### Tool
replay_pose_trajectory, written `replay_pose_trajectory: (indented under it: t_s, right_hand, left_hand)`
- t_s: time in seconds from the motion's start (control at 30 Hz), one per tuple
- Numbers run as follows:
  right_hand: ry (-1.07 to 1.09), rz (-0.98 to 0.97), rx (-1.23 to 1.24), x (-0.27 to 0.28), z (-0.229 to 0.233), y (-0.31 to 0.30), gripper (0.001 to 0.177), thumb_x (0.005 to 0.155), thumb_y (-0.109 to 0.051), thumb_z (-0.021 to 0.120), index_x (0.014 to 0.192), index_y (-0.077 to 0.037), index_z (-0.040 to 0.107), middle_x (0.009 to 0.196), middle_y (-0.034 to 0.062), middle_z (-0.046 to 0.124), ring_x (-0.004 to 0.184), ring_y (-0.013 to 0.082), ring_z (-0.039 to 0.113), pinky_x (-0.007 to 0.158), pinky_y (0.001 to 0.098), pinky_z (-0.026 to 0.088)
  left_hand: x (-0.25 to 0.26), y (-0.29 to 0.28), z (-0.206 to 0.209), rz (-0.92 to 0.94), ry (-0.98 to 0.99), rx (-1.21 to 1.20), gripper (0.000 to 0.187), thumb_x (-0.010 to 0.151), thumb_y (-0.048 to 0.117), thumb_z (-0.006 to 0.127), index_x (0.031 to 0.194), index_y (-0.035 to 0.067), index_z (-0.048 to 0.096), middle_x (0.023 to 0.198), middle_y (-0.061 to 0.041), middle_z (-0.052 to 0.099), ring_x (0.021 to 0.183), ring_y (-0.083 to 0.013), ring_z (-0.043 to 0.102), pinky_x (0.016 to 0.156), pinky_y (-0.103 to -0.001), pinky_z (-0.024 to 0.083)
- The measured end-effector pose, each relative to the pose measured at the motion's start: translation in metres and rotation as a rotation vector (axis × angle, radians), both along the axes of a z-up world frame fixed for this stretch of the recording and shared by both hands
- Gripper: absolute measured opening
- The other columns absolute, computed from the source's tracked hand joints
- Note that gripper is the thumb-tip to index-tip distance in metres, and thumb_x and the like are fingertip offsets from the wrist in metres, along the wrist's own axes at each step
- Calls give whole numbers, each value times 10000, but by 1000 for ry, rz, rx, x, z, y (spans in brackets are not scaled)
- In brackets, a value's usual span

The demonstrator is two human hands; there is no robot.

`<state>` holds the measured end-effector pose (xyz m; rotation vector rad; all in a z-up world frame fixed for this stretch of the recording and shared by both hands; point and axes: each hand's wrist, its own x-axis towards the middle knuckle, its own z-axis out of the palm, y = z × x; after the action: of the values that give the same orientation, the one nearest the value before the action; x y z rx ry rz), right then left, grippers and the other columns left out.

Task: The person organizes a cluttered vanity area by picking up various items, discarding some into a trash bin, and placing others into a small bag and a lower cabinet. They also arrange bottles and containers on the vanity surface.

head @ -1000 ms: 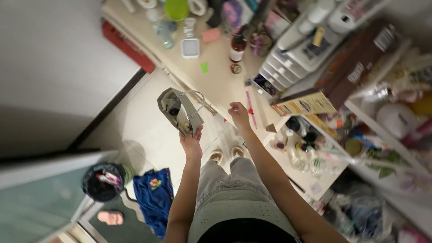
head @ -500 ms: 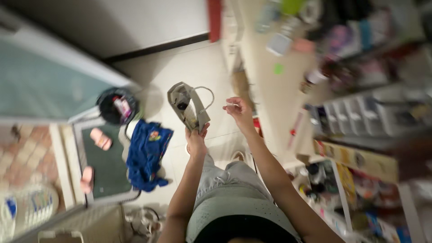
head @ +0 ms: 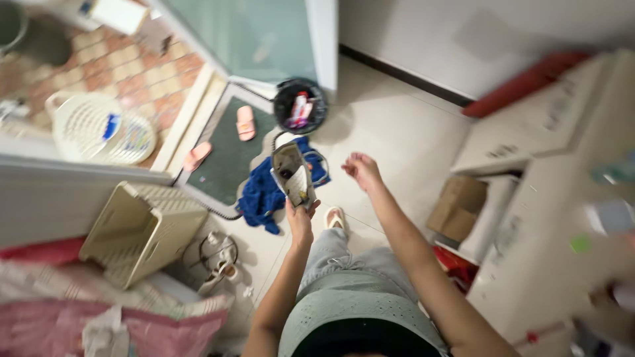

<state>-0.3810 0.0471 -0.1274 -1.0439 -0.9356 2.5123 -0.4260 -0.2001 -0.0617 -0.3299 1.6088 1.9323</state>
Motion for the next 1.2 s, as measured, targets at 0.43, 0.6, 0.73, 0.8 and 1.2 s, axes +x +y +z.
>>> replay_pose_trajectory:
  t_s: [0.43, 0.6, 0.73, 0.8, 1.2]
  right_hand:
    - [-411, 334, 270, -91, -36, 37, 482, 950, -146, 671, 1398, -6, 565, 1262, 129, 691, 1040, 227, 732, 818, 356, 579]
    - [-436, 116, 765, -39, -39, 87, 551, 899, -131, 732, 1410, -30, 552, 1358, 113, 627, 1066, 188, 720, 886, 323, 587]
    - [-628, -176, 796, 11, -40, 143, 599, 889, -115, 743, 1440, -49, 516, 1442, 166, 519, 1118, 236, 669, 915, 345, 568]
    - [-719, -336, 723, 44, -46, 179, 637, 891, -118, 738, 1468, -54, 477, 1491, 183, 439, 1166, 251, 647, 945, 347, 567]
    - [-1412, -478, 1000, 227, -155, 341, 783, 808, -179, 794, 1500, -40, 456, 1633, 282, 218, 1434, 471, 367, 1125, 506, 390]
  left_hand:
    - [-82, 9, -28, 93, -91, -98, 735, 835, -43, 340, 1537, 159, 261, 1295, -151, 630, 929, -288, 764, 701, -328, 512]
    - [-78, 102, -27, -98, -93, -49, 657, 872, -28, 348, 1515, 105, 351, 1244, -151, 661, 929, -278, 766, 704, -304, 517]
    - [-65, 194, -36, -232, -153, -31, 585, 896, -9, 353, 1469, 112, 355, 1220, -131, 667, 928, -268, 763, 723, -300, 512]
    - [-48, 240, -44, -285, -171, 4, 562, 890, -12, 347, 1442, 93, 367, 1204, -136, 668, 928, -270, 765, 728, -308, 502]
    - [45, 483, -134, -681, -210, 37, 557, 930, 16, 323, 1481, 90, 333, 1238, -132, 627, 988, -267, 746, 818, -358, 484]
